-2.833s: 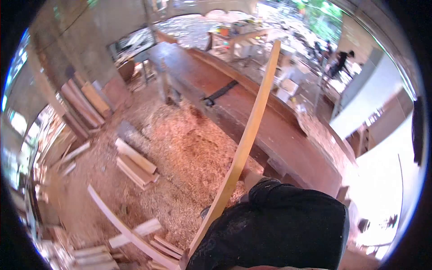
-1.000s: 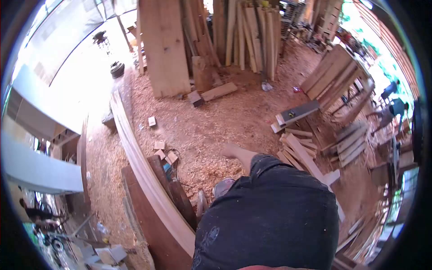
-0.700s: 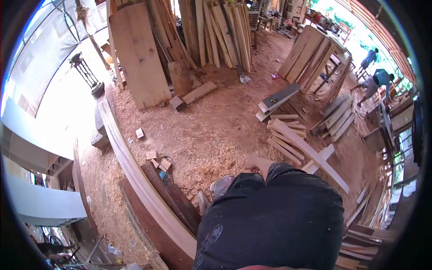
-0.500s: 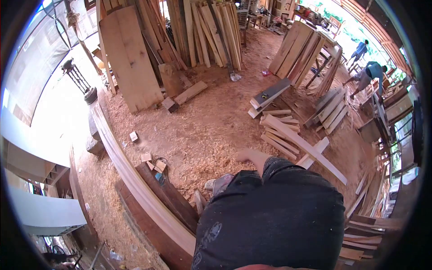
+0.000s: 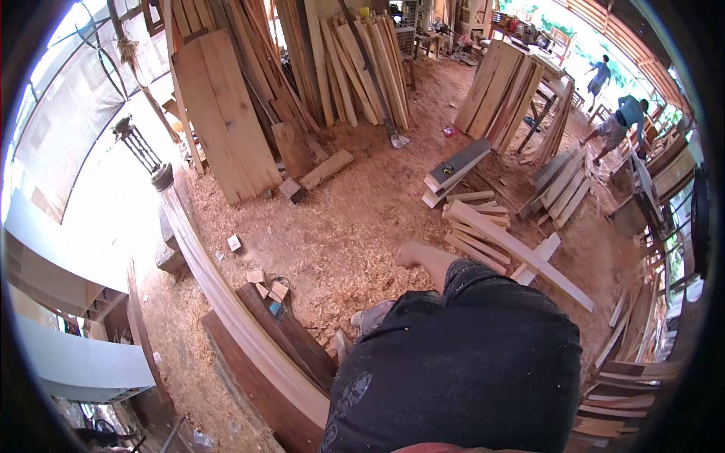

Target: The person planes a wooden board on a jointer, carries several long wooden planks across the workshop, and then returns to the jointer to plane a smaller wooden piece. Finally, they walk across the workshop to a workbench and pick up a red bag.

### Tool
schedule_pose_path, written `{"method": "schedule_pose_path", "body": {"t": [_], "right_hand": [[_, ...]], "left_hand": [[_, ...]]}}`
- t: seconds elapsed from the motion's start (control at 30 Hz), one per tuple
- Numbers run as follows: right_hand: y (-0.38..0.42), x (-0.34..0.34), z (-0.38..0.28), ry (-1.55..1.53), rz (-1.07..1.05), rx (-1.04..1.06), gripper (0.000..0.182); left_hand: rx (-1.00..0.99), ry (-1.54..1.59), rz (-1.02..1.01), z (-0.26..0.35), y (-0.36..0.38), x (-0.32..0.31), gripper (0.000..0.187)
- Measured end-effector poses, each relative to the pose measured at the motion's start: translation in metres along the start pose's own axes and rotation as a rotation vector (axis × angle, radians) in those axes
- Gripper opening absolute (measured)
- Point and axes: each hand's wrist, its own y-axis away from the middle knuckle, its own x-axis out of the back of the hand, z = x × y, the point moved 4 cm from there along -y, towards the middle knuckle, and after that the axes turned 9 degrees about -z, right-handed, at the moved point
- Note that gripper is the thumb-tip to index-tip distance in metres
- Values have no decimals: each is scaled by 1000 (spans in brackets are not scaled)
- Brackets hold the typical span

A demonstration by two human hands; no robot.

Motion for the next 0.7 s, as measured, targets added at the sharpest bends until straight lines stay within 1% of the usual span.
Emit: {"method": "schedule_pose_path", "body": {"t": [0.1,0.17,0.23,0.33,0.4,0.47,0.53,0.63,0.7], "right_hand": [[-50,-80,64,-6,-8,-31,39],[-35,-78,65,-114,-68,-140,35],[-8,-69,55,-273,-181,-288,29],[17,-53,50,-149,-138,-282,27],[7,-80,78,-41,-96,-205,25],[20,-81,78,174,-100,-103,24],[66,-57,51,486,-150,15,23],[71,-89,84,-171,-175,-314,21],[98,-102,80,-424,-125,-459,23]], "left_hand": [[3,-4,5,0,0,1,99],[3,-6,15,1,-3,4,101],[-5,-9,24,3,-5,5,104],[-22,-21,40,8,-9,8,108],[-33,-24,48,10,-12,10,111],[-40,-26,53,10,-15,11,114],[-50,-31,58,9,-20,13,117],[-47,-14,67,3,-22,20,121],[-53,4,62,-1,-17,27,124]]}}
